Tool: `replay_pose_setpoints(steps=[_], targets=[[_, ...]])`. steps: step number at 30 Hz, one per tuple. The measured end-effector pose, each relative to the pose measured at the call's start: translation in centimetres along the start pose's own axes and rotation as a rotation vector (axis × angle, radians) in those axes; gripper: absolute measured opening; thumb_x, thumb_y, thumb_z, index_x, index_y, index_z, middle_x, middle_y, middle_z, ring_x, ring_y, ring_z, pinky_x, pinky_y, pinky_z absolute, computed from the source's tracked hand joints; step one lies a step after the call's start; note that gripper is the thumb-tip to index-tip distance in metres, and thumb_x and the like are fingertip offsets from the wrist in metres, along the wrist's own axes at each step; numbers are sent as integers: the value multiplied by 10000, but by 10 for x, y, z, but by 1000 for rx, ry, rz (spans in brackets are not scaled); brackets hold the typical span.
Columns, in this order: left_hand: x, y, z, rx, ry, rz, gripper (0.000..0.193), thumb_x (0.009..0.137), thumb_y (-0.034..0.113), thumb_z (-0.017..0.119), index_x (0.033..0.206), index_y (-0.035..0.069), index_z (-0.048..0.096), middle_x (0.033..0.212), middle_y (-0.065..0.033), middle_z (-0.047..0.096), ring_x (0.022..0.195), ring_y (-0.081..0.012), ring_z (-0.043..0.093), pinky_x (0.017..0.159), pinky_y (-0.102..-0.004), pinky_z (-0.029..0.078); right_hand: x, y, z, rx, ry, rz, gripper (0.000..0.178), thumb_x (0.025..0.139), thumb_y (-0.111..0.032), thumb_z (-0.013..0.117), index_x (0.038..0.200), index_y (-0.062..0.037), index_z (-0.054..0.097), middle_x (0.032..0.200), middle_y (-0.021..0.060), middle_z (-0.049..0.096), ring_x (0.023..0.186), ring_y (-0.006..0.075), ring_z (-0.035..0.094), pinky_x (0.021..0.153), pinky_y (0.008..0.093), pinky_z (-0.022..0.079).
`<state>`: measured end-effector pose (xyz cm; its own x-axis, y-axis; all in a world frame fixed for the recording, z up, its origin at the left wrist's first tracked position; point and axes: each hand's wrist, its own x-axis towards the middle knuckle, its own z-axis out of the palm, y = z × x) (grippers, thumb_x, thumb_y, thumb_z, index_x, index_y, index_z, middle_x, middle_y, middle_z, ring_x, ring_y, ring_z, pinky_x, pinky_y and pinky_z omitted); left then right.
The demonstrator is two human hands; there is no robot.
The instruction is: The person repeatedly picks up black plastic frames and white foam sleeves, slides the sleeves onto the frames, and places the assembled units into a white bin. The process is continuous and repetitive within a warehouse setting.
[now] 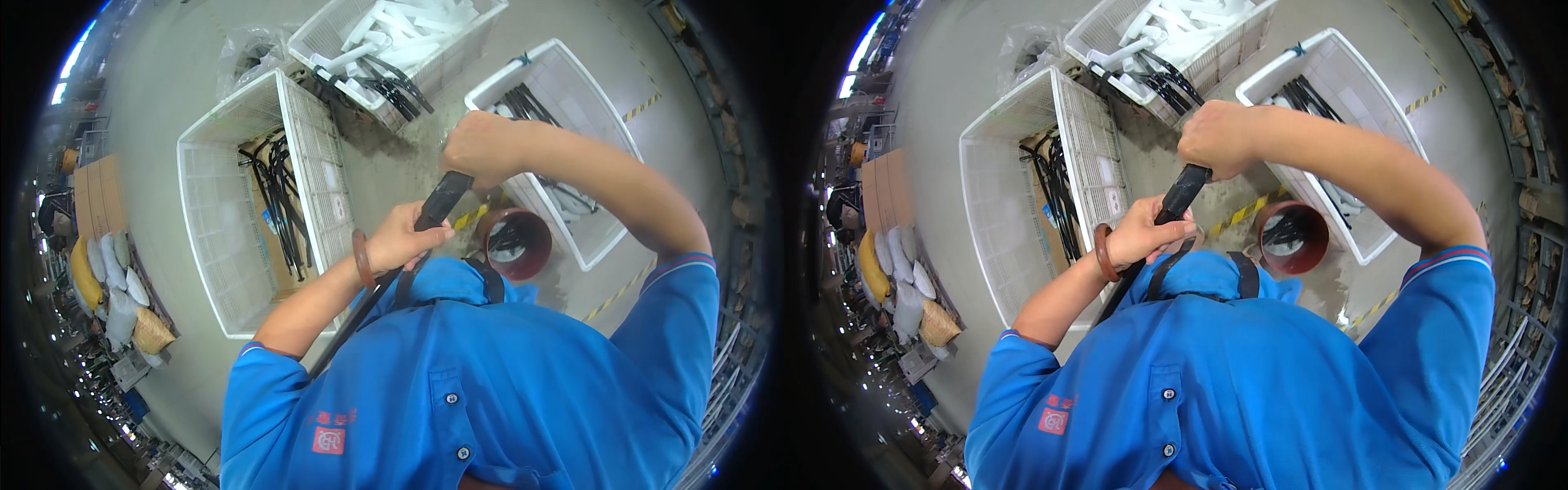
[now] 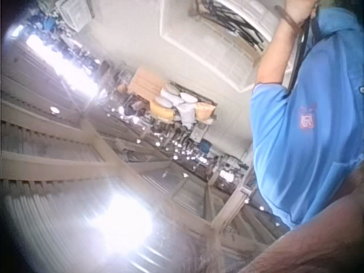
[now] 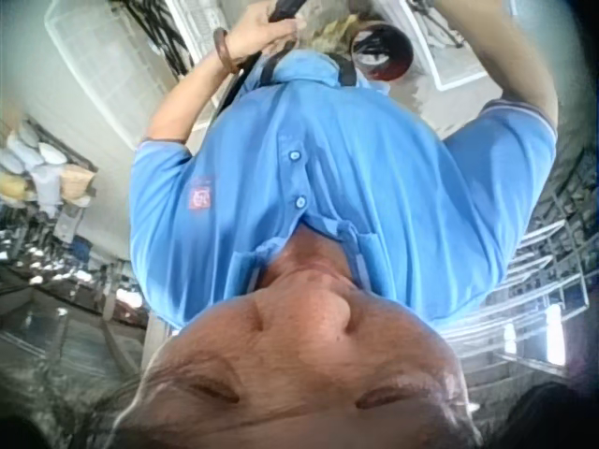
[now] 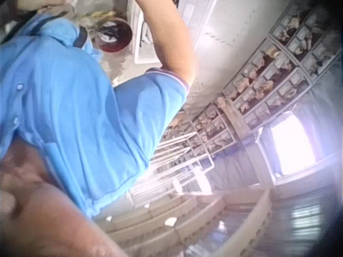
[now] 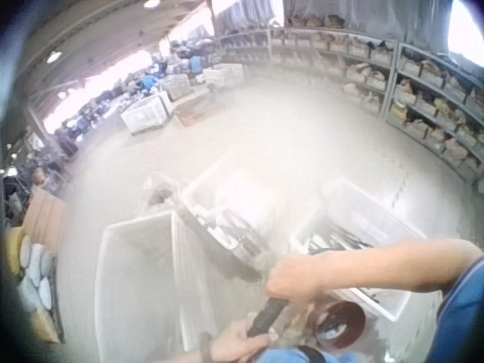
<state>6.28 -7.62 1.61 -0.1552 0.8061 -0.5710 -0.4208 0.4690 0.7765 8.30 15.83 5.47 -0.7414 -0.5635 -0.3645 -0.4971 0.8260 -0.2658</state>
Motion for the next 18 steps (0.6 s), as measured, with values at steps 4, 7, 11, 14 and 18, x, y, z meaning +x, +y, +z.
replay_pose_setpoints(steps=[4,7,11,14,18], targets=[[17,5,-69,-109,60,26,228,928,236,668,942,48,538,585,22,502,394,-59,452,369,-231,353,77,36,-10,-194,320,-90,143,704,-195,711,773,-114,616,763,46,648,788,262,672,713,403,499],[25,2,-122,-201,73,37,243,972,257,621,969,54,487,578,32,476,380,-63,441,366,-232,361,138,54,-5,-292,532,-96,87,773,-170,636,843,-129,604,830,17,595,885,204,610,831,345,437],[42,-11,-184,-540,270,57,298,1026,360,505,1018,63,484,584,14,470,363,-67,402,340,-226,330,211,69,9,-265,634,-136,386,838,-180,582,1213,-87,587,1114,102,611,1111,255,566,1096,423,361],[41,-30,-231,-635,516,-14,420,1030,469,453,1034,51,492,567,3,447,370,-85,377,350,-244,327,247,134,27,-53,794,-50,488,810,-103,612,1295,-126,563,1256,102,574,1178,265,538,1110,460,352],[32,-55,-276,-723,763,-69,360,1022,437,489,957,85,523,549,9,424,370,-98,368,352,-254,328,300,306,97,366,998,430,287,771,-67,664,1055,-112,678,1044,118,673,992,324,618,860,429,485]])
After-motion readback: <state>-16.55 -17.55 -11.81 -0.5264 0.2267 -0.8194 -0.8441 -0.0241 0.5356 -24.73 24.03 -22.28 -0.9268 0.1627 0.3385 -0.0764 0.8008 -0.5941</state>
